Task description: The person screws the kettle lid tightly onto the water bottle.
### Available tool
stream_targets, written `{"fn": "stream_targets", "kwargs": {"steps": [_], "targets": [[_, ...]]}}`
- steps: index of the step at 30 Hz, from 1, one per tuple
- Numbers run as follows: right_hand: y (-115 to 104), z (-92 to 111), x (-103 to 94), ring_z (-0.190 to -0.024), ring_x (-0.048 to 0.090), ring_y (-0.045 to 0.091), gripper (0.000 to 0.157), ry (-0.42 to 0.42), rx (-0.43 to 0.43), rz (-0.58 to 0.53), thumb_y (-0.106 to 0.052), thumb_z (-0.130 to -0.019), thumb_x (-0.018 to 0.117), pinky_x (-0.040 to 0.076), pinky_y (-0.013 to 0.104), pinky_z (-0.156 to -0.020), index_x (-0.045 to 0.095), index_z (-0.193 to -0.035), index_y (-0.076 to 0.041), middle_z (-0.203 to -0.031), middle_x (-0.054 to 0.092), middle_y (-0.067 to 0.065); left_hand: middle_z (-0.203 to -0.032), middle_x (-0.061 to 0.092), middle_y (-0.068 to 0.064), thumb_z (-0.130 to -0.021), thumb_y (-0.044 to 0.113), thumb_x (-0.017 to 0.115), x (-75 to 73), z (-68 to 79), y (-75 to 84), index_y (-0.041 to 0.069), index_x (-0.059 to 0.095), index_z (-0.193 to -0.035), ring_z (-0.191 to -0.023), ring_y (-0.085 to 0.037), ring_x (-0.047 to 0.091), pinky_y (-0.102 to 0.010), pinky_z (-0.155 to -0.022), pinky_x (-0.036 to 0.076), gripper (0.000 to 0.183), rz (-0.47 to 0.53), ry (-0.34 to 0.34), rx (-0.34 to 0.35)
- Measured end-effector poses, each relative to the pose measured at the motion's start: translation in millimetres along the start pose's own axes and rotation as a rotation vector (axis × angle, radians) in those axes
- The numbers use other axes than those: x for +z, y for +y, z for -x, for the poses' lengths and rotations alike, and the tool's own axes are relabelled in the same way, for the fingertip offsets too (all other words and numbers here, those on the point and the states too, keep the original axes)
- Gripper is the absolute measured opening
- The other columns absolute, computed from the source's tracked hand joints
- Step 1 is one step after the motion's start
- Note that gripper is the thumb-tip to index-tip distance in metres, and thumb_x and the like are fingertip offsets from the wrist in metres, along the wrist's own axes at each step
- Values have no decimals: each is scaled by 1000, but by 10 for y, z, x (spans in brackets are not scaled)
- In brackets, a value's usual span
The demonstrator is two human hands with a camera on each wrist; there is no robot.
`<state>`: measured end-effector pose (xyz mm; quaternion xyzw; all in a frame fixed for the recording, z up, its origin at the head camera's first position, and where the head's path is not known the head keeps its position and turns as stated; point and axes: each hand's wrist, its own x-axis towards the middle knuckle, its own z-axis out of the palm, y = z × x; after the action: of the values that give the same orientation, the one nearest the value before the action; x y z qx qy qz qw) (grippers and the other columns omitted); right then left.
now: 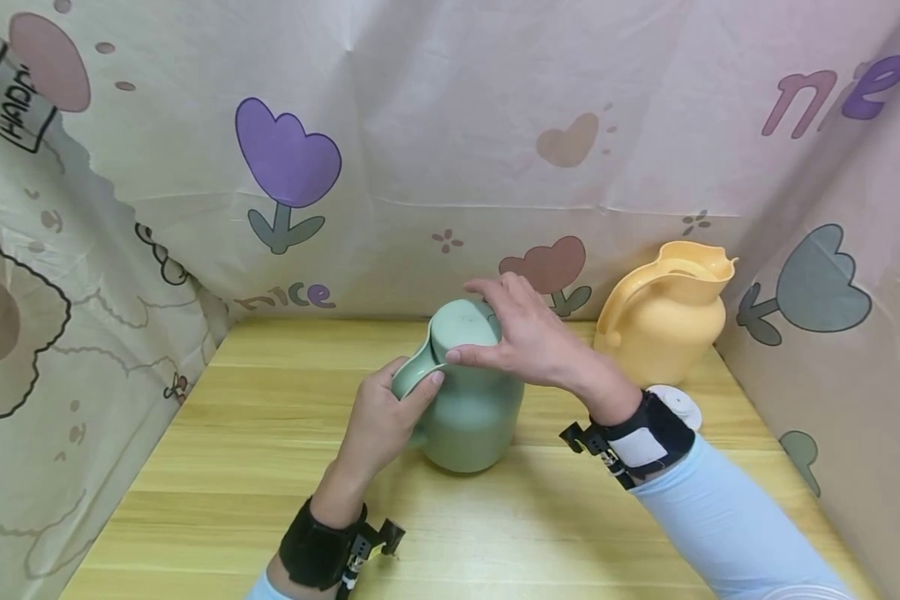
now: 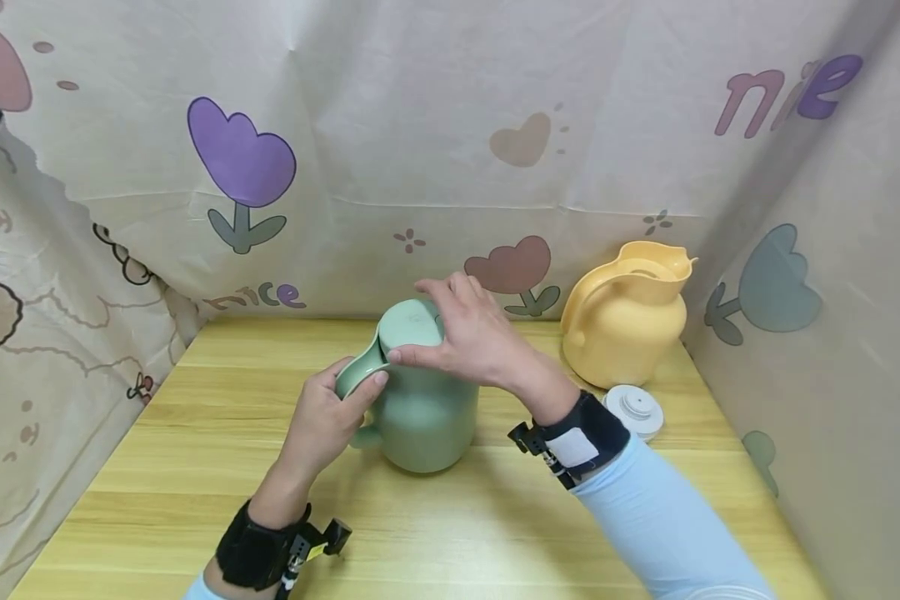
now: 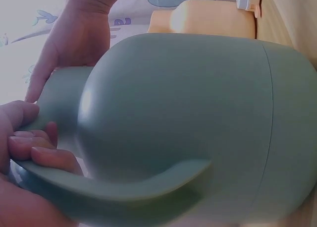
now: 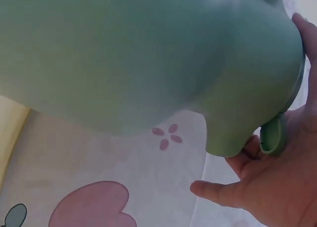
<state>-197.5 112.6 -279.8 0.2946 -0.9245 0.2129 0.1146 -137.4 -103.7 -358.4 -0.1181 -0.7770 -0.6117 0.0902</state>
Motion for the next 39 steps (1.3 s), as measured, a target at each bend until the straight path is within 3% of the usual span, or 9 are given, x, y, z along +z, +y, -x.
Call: {"fn": "stream_targets", "kwargs": {"steps": [6,11,15,19,23,28,33,39], "targets": [[-13,23,-44,-103,41,16,94,-7,-43,26,-81,-72,57,37,43,-88,41,-141,-19,-110,47,-2,-78,58,-8,-87,48,68,0,2,2,16,67,-99,-73,-24,54,-37,-61,49,34,13,-2,-7],[-24,37,-151,-111,48,16,80,-85,-105,-61,-58,-80,68,41,45,-95,36,-145,-25,-130,51,0,-80,62,-8,-87,47,69,4,-1,1,16,67,-98,-75,-23,57,-39,-63,52,33,34,-4,-8],[-13,36,-179,-113,47,13,75,-119,-114,-108,-44,-82,69,44,41,-95,35,-146,-27,-135,48,-3,-84,65,-7,-86,47,69,8,-2,-4,17,68,-98,-77,-23,59,-39,-65,53,33,31,0,-5],[8,28,-140,-110,46,13,77,-92,-79,-99,-57,-80,69,44,40,-93,38,-144,-26,-127,50,-3,-81,63,-7,-87,47,68,8,-2,-8,17,67,-98,-75,-23,58,-39,-63,51,33,24,-1,0],[-3,19,-57,-98,46,16,88,-25,-38,-52,-74,-73,64,45,38,-83,43,-140,-20,-109,46,-1,-79,61,-8,-87,47,68,6,1,-12,16,67,-98,-73,-23,56,-38,-62,50,33,13,-4,6],[-38,28,-10,-91,42,17,93,2,-22,-2,-80,-73,57,40,37,-78,43,-139,-17,-100,41,-2,-79,60,-7,-88,46,68,3,6,-20,16,67,-98,-72,-24,55,-37,-60,48,32,12,-4,12],[-50,50,-53,-106,44,16,90,-29,-37,-21,-76,-76,58,41,44,-90,38,-143,-20,-119,48,-2,-75,56,-8,-87,46,68,0,10,-17,16,67,-96,-70,-23,53,-37,-58,47,32,22,-8,9],[-44,57,-134,-118,44,14,73,-98,-83,-100,-51,-84,67,42,44,-97,35,-146,-28,-138,47,-1,-78,61,-8,-87,46,69,0,2,-10,16,67,-97,-73,-23,57,-38,-61,51,32,32,-8,9]]}}
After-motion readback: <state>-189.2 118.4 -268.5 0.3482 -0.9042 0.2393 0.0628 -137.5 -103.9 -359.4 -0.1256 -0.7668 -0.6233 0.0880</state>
